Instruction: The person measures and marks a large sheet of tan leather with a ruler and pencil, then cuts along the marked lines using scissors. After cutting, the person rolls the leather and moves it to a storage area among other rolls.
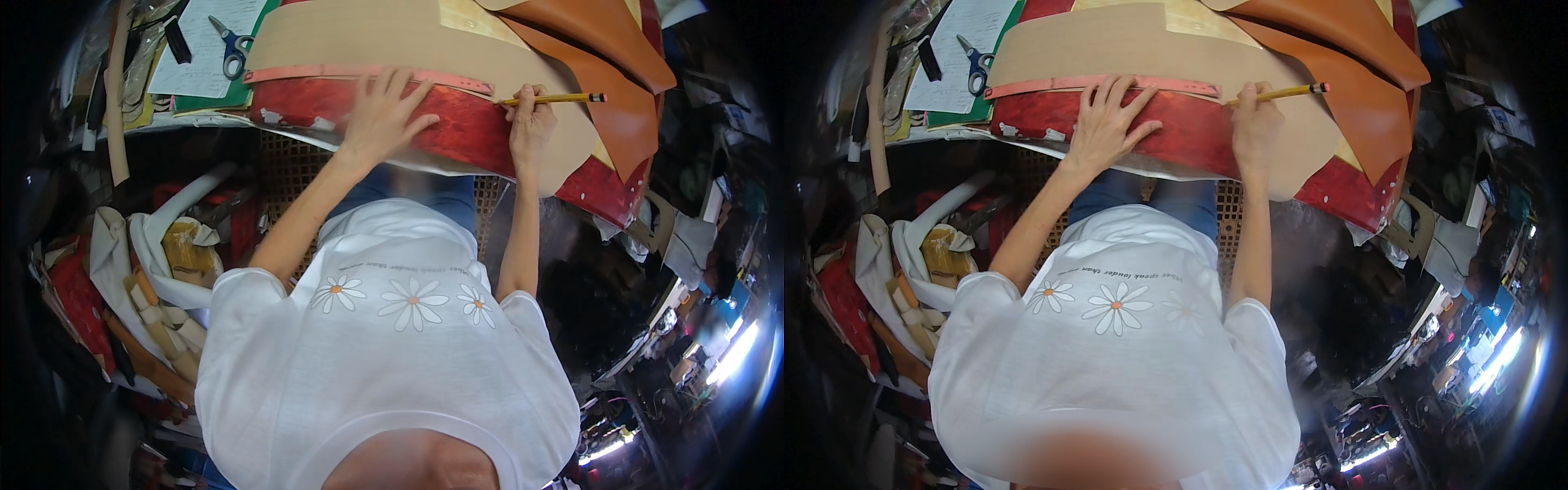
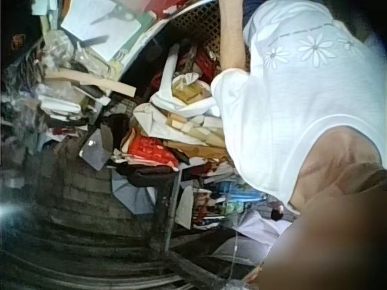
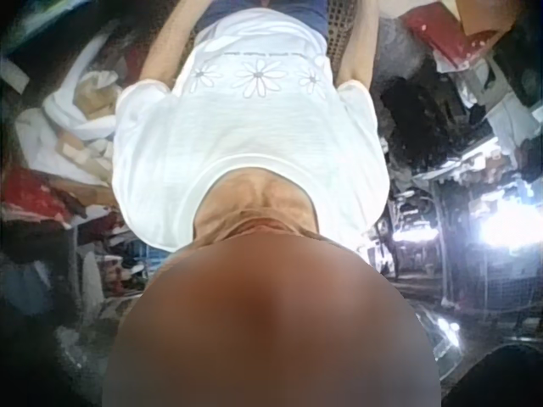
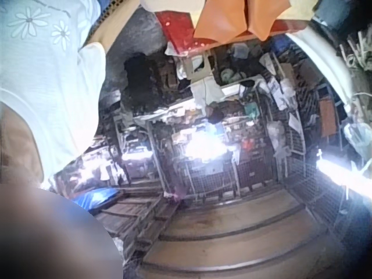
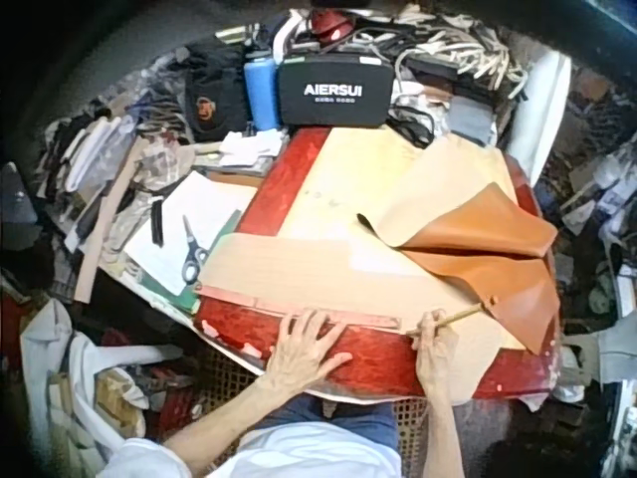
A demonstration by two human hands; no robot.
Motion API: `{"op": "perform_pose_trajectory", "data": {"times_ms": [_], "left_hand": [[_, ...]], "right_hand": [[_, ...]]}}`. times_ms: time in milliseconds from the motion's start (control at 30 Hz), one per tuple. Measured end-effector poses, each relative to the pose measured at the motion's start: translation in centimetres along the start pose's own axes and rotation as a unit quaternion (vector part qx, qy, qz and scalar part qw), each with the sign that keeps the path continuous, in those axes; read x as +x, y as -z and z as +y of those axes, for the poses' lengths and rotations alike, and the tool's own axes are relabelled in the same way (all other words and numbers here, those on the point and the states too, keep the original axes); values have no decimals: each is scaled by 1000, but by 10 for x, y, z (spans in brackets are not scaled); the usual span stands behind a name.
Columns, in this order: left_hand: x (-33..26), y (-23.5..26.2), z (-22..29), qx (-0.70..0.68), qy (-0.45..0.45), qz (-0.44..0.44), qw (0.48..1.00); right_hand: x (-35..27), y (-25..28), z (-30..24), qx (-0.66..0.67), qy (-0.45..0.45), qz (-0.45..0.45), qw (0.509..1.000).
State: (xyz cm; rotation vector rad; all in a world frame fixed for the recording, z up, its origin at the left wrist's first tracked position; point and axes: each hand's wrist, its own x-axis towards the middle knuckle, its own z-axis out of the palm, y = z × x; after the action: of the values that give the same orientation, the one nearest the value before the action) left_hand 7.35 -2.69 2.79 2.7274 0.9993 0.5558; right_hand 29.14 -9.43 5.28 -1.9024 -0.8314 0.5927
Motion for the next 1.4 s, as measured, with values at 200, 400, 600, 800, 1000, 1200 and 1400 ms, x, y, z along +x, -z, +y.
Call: {"op": "perform_pose_trajectory", "data": {"times_ms": [200, 400, 600, 800, 1000, 1200, 1400], "left_hand": [[67, 25, -65, -140, -103, -238, 955], [118, 9, -95, -260, -195, -392, 861], [120, 5, -97, -299, -164, -390, 856], [122, 4, -99, -257, -210, -399, 855], [110, 8, -94, -234, -172, -332, 898], [54, 17, -59, -179, -106, -196, 958], [-11, 15, -37, -179, -46, -8, 983]], "right_hand": [[-7, -25, -17, 48, 93, -82, 991], [-44, -100, -37, 87, 136, -201, 966], [-38, -131, -37, -12, 202, -169, 965], [-16, -52, -13, -74, 164, -82, 980], [4, 50, 7, -52, 38, -14, 998], [15, 78, 35, 90, 111, 79, 987], [7, 72, 56, 84, 137, 64, 985]]}}
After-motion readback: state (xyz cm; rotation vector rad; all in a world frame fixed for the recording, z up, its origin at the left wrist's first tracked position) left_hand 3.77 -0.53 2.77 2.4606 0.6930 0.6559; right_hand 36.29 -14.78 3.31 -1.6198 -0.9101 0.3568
